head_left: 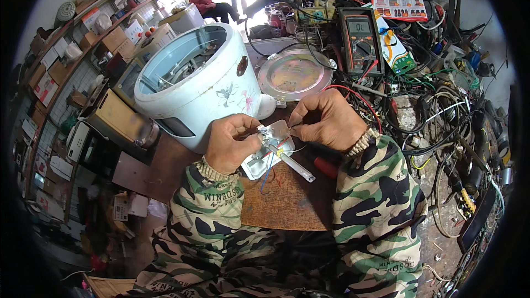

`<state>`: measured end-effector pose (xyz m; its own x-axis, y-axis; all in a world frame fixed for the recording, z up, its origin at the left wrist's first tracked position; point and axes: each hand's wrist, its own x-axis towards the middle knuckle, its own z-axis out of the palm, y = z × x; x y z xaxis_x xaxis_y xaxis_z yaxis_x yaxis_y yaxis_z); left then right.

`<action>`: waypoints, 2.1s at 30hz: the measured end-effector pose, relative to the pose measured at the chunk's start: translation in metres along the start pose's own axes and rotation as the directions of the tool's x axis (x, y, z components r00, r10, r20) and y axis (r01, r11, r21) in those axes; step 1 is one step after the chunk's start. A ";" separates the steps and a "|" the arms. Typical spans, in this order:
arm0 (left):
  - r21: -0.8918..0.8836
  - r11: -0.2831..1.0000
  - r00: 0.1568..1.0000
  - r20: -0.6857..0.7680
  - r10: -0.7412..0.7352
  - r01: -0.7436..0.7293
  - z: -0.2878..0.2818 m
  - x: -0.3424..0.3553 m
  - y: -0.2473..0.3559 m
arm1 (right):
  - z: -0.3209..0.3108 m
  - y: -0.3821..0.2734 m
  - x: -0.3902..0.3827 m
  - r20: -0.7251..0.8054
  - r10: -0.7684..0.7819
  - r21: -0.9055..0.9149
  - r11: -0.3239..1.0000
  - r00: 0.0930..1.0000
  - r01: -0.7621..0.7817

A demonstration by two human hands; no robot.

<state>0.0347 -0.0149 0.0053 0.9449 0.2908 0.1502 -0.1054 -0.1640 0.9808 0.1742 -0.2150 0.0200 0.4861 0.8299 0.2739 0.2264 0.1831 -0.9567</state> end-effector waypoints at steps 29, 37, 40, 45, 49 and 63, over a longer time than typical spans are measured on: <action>0.009 1.000 0.999 -0.048 0.003 -0.002 -0.002 -0.005 0.003 | 0.028 0.014 0.008 -0.006 -0.133 -0.104 0.986 0.991 0.131; 0.015 1.000 1.000 -0.029 0.010 -0.009 -0.005 -0.006 0.000 | 0.032 0.012 0.007 -0.013 -0.131 -0.034 0.991 0.991 0.130; 0.026 1.000 1.000 -0.012 -0.007 0.007 -0.006 -0.005 0.001 | 0.030 0.014 0.007 0.009 -0.150 0.006 0.989 0.989 0.150; 0.012 1.000 0.999 -0.033 -0.008 0.008 -0.005 -0.006 0.001 | 0.031 0.014 0.007 0.070 -0.119 0.118 0.987 0.990 0.110; 0.005 1.000 1.000 -0.031 0.004 -0.004 -0.006 -0.006 0.000 | 0.031 0.012 0.007 0.099 -0.125 0.217 0.971 0.987 0.101; 0.054 0.998 1.000 0.004 -0.022 0.022 -0.008 -0.006 0.001 | 0.030 0.013 0.007 0.055 -0.076 0.149 0.987 0.996 0.067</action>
<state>0.0270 -0.0096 0.0066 0.9482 0.2909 0.1276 -0.0675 -0.2082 0.9758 0.1551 -0.1913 0.0063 0.4207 0.8412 0.3396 0.1302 0.3145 -0.9403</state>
